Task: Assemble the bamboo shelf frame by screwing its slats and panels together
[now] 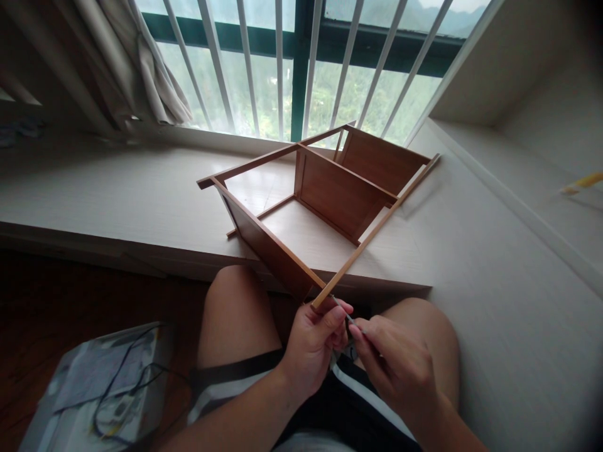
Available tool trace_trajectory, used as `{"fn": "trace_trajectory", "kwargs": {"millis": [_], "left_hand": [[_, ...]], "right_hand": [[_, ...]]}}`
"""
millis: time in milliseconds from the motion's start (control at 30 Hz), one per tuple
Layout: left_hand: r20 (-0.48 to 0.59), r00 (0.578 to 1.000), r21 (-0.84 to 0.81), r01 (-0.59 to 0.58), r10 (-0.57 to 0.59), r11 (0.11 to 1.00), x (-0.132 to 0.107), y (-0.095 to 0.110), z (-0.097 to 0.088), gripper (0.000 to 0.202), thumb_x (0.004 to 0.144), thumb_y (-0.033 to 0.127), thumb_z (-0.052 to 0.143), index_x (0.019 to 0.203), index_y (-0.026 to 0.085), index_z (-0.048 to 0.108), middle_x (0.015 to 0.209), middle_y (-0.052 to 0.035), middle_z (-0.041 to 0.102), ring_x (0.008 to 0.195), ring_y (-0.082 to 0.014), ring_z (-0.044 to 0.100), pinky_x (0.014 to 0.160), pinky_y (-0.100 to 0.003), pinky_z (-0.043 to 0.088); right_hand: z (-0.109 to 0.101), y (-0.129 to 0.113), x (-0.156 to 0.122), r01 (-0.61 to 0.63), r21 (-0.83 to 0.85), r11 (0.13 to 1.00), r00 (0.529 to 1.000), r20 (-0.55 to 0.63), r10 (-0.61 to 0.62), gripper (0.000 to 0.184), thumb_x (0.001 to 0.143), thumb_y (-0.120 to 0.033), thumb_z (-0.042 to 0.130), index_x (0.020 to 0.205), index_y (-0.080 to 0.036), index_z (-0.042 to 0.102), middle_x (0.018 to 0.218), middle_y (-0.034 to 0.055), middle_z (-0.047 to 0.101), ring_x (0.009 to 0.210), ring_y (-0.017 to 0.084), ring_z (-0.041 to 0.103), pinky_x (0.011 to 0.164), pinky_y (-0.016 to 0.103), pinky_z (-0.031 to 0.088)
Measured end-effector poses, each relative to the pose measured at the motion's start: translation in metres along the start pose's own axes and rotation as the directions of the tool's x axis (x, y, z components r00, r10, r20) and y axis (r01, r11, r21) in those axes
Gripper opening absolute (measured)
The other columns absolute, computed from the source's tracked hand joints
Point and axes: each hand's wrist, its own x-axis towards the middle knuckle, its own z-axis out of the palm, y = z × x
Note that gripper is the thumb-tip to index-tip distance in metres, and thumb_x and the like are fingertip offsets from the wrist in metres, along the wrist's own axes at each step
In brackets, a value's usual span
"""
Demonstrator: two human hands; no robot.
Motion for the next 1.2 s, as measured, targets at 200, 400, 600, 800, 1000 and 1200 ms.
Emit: {"fn": "trace_trajectory", "kwargs": {"millis": [200,400,600,800,1000,1200], "left_hand": [[-0.025,1.000,0.011,-0.012,0.013,1.000,-0.001,-0.001,0.000,0.018,0.075,0.028,0.076,0.081,0.013,0.070,0.052,0.0038,0.046,0.048,-0.0031,0.040,0.051,-0.017,0.030],[-0.033,0.999,-0.024,-0.017,0.016,1.000,0.000,-0.001,0.000,0.017,0.075,0.028,0.076,0.082,0.013,0.069,0.051,0.0055,0.042,0.047,-0.0033,0.037,0.050,-0.017,0.031],[-0.072,0.997,-0.015,-0.029,0.027,0.999,-0.001,0.001,0.002,0.022,0.074,0.031,0.077,0.082,0.013,0.068,0.051,0.0048,0.046,0.048,-0.0037,0.039,0.050,-0.016,0.032],[-0.138,0.990,-0.008,0.009,-0.010,1.000,-0.004,0.006,0.006,0.022,0.074,0.031,0.076,0.080,0.014,0.064,0.050,0.0041,0.050,0.047,-0.0051,0.044,0.051,-0.016,0.036],[-0.140,0.990,-0.018,0.010,-0.012,1.000,-0.005,0.007,0.003,0.020,0.078,0.030,0.073,0.081,0.013,0.062,0.051,0.0040,0.051,0.047,-0.0049,0.044,0.049,-0.016,0.035],[-0.176,0.984,0.016,-0.026,0.028,1.000,-0.007,0.007,0.005,0.021,0.076,0.030,0.075,0.083,0.012,0.067,0.048,0.0062,0.043,0.046,-0.0034,0.036,0.046,-0.015,0.032]], "right_hand": [[0.001,0.001,-0.002,-0.007,0.031,0.999,1.000,0.026,0.006,0.011,0.087,-0.007,0.056,0.086,-0.017,0.061,0.065,0.0030,0.059,0.057,0.014,0.050,0.058,0.029,0.038],[-0.001,-0.004,0.004,-0.188,0.164,0.968,0.982,0.037,0.185,0.014,0.090,-0.015,0.055,0.083,-0.018,0.066,0.074,0.0052,0.066,0.064,0.015,0.059,0.063,0.028,0.045],[0.009,-0.019,0.010,-0.633,0.715,0.297,0.711,0.385,0.589,0.029,0.091,-0.038,0.055,0.075,-0.017,0.065,0.047,-0.0040,0.046,0.041,0.009,0.040,0.041,0.021,0.033],[0.022,-0.025,0.015,-0.503,0.722,-0.475,0.601,0.687,0.408,0.033,0.092,-0.039,0.047,0.071,-0.018,0.060,0.038,-0.0094,0.028,0.031,0.006,0.024,0.034,0.018,0.022],[0.022,-0.028,0.016,-0.477,0.710,-0.518,0.609,0.692,0.387,0.035,0.095,-0.041,0.044,0.069,-0.019,0.054,0.042,-0.0087,0.030,0.033,0.006,0.025,0.036,0.018,0.023],[0.021,-0.032,0.013,-0.526,0.800,-0.287,0.615,0.592,0.521,0.036,0.094,-0.042,0.049,0.067,-0.018,0.049,0.045,-0.0068,0.036,0.038,0.006,0.028,0.038,0.019,0.023]]}}
